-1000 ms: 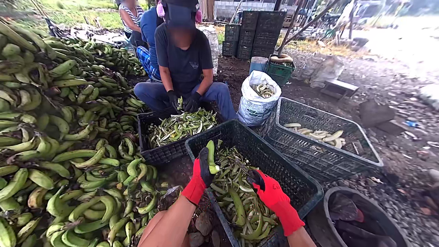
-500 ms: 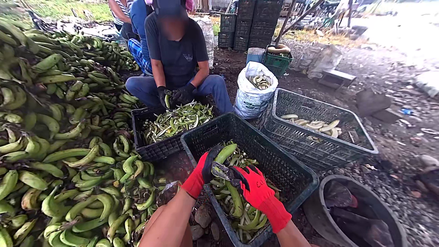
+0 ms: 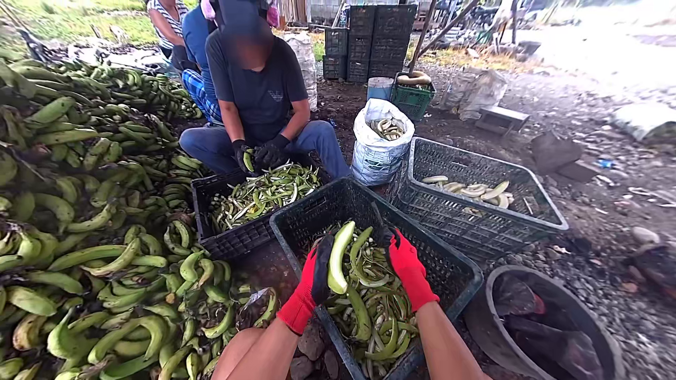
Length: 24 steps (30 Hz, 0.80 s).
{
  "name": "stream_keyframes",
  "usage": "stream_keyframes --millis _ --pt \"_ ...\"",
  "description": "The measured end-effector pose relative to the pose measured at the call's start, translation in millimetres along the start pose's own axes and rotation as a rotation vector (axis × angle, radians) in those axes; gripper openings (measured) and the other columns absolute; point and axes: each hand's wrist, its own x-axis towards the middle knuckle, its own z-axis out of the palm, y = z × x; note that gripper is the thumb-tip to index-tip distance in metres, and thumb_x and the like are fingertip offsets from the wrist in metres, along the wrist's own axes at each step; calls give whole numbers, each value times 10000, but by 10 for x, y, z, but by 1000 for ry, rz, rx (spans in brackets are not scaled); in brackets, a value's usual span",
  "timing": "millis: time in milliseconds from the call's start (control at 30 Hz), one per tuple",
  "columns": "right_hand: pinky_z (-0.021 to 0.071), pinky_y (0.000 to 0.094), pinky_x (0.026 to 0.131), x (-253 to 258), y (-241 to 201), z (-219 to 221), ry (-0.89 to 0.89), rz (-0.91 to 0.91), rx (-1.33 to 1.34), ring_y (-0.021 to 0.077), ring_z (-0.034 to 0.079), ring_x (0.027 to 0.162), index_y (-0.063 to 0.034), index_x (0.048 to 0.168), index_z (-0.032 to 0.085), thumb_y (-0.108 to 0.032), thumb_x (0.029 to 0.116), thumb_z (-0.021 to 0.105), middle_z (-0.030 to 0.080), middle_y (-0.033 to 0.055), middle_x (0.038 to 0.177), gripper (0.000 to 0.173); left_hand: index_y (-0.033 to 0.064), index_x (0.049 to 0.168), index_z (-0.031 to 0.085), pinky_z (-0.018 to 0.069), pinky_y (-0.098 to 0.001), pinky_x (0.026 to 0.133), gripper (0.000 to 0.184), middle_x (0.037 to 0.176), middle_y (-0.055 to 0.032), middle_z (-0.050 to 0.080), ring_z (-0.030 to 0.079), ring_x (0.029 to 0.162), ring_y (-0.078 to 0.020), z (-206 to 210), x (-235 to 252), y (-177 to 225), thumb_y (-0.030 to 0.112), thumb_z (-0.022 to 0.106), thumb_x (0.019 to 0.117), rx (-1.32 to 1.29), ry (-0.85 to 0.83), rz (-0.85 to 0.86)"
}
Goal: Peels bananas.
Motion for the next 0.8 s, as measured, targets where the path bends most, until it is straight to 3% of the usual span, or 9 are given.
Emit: stream_keyframes --millis 67,233,300,400,500,567,667,733,800 --pt "345 560 1170 -22 4 -106 -20 -6 93 380 477 1423 -72 1575 395 -286 1139 302 504 235 1520 494 40 1423 441 585 -286 536 468 891 -105 695 678 632 -170 -107 55 40 314 205 1126 -124 -33 -31" --pt "462 552 1067 -476 -89 188 -187 -325 -12 316 642 1224 -124 1475 543 -366 1096 399 682 166 1293 472 17 1296 522 592 -283 597 368 893 -92 683 676 686 -153 -255 291 120 259 307 1121 -124 36 22" --pt "389 572 1133 -699 -149 264 -231 -415 -121 323 615 1268 -128 1470 558 -344 1068 451 679 154 1314 469 -4 1327 512 599 -304 677 394 923 -112 701 694 755 -167 -317 358 124 241 290 1113 -60 43 54" --pt "288 617 1184 -867 -151 259 -196 -488 -230 361 583 1308 -136 1481 558 -343 1031 489 664 161 1346 500 30 1406 496 584 -278 633 448 890 -95 711 682 701 -146 -341 374 142 307 330 1096 39 33 87" --pt "177 646 1217 -787 -162 202 -224 -443 -298 343 544 1356 -208 1519 518 -366 1044 487 634 142 1396 502 21 1427 489 594 -268 696 532 922 -65 709 684 748 -120 -316 318 142 393 423 1052 72 -43 124" --pt "127 673 1224 -671 -255 218 -198 -395 -302 359 518 1381 -251 1545 483 -370 1029 520 599 166 1433 530 4 1371 506 592 -278 746 421 954 -53 692 678 805 -109 -353 228 132 258 346 1076 35 -60 102" --pt "153 715 1196 -529 -283 309 -119 -345 -260 415 510 1364 -290 1530 501 -433 996 565 588 218 1423 556 41 1281 541 593 -294 649 400 916 -43 696 671 738 -117 -446 122 77 226 245 1085 71 -112 3" --pt "167 738 1178 -408 -189 378 -86 -299 -205 419 528 1326 -346 1521 499 -456 982 592 595 217 1393 558 92 1290 573 588 -277 634 405 953 -42 711 673 741 -121 -461 179 67 303 300 1077 117 -298 -21" --pt "201 751 1160 -317 -184 309 -95 -285 -145 423 543 1310 -348 1516 500 -440 987 611 603 218 1386 549 152 1266 598 567 -206 607 366 951 25 709 660 724 -55 -403 179 115 346 358 1069 201 -359 3"
